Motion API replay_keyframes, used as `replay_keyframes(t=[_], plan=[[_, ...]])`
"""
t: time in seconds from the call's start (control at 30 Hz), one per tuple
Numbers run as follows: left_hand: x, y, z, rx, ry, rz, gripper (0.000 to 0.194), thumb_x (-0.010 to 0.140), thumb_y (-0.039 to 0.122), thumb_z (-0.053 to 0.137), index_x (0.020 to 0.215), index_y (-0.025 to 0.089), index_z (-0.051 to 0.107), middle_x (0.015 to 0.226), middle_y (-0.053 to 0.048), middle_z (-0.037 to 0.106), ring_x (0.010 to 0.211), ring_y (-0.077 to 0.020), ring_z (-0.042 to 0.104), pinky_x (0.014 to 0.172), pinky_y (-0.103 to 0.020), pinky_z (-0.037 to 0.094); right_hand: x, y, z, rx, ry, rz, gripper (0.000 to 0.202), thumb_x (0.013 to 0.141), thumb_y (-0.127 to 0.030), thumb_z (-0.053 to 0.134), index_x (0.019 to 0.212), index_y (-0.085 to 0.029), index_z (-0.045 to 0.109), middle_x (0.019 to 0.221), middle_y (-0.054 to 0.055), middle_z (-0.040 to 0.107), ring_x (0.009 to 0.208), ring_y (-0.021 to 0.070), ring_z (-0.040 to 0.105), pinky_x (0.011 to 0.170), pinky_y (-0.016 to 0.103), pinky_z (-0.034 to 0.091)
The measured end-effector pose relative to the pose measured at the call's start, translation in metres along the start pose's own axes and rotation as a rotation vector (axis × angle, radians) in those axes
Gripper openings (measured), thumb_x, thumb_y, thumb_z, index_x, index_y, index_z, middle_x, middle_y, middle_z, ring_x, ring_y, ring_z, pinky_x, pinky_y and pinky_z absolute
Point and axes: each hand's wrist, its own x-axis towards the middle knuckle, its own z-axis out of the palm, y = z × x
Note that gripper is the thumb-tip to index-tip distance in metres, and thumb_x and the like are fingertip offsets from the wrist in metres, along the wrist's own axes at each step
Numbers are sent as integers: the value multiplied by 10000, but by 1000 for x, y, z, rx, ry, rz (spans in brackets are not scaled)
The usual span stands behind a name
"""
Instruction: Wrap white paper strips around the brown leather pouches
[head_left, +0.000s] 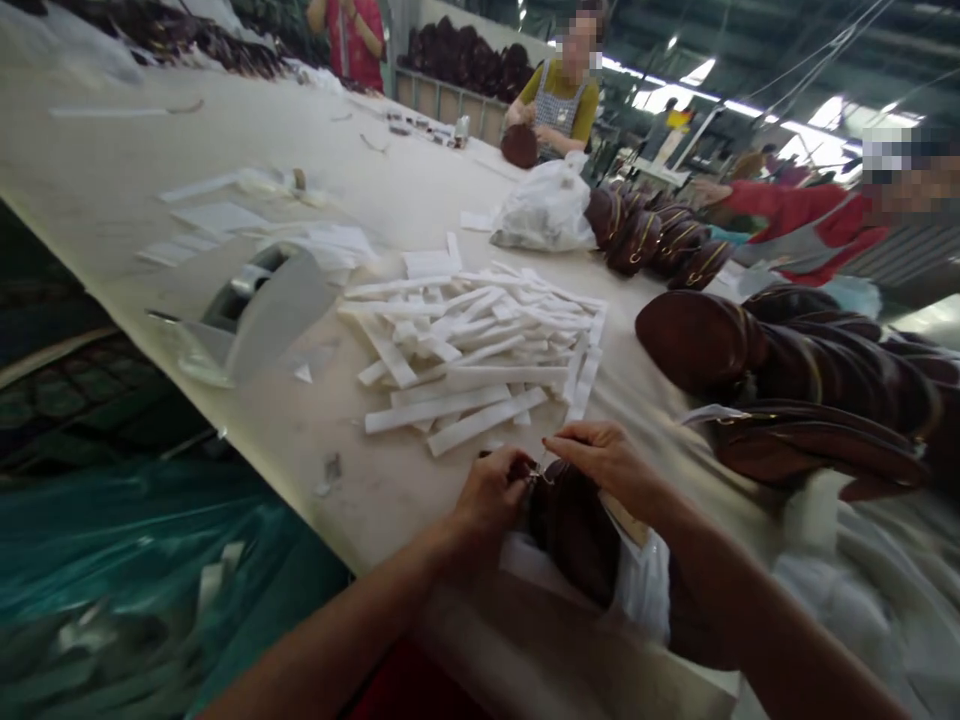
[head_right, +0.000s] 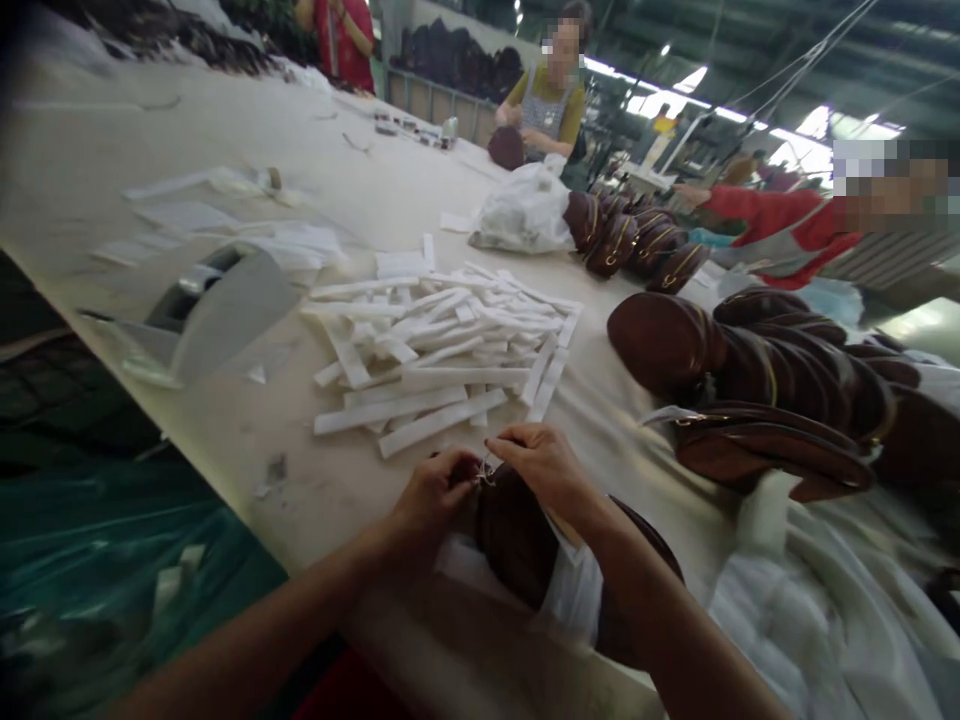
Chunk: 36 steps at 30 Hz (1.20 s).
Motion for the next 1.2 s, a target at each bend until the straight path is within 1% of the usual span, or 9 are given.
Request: replay_keyframes(t=[0.1,0.2,0.37,0.53,0.6,0.73,0.9,1.07,1.2], plan=[[1,-2,0,-28,2,-26,245,711,28,570,913,166,576,805,1,613,780,-126,588,733,-219,456,3,-5,2,-20,-54,44,314,704,-441,586,621,-140,623,529,-31,475,497,82,377,468,219,271],[0,-3,1,-44,-3,-17,259,714,18,569,926,167,564,819,2,609,778,-123,584,725,-214,456,5,-8,3,-74,-85,37,327,695,-453,576,591,-145,607,531,-27,465,513,89,381,478,222,272],[-1,-5,1,-38,-17,9,288,696,-21,536,913,167,557,823,1,608,794,-129,578,727,-218,447,15,-8,3,-213,-5,-55,325,695,-442,538,586,-146,619,529,-21,473,554,110,424,543,241,312],[0,-5,2,-22,-17,24,265,720,0,514,917,173,554,790,7,594,759,-128,565,717,-227,444,22,-4,4,-300,-81,-25,341,696,-456,508,525,-164,546,501,-35,385,528,103,371,517,244,273],[0,-4,1,-11,-16,28,236,721,14,521,893,173,557,774,8,589,748,-131,558,718,-235,442,24,-3,3,-323,-77,-32,345,695,-465,503,524,-167,534,512,-32,381,540,106,371,524,245,273],[-1,-4,1,5,-16,30,226,710,19,523,870,175,558,790,0,596,761,-138,563,728,-245,446,26,-5,2,-317,-25,-52,356,700,-485,499,540,-169,538,519,-33,370,540,105,362,529,246,276],[-1,-5,1,10,-22,31,230,714,26,526,885,177,550,810,-5,606,786,-144,578,748,-250,454,27,-9,2,-320,-17,-50,365,700,-494,505,522,-175,508,509,-37,355,526,99,340,517,244,257],[0,-5,1,9,-27,30,218,720,30,526,881,174,549,792,-5,602,770,-144,581,734,-244,452,26,-12,2,-314,-70,-14,382,679,-516,514,516,-170,502,518,-40,335,526,93,318,510,244,244],[-1,-4,1,12,-24,26,222,718,24,512,876,175,552,797,-3,601,763,-138,575,724,-240,450,24,-13,-1,-271,-100,36,384,673,-524,522,539,-165,519,502,-55,309,489,75,269,481,240,205]])
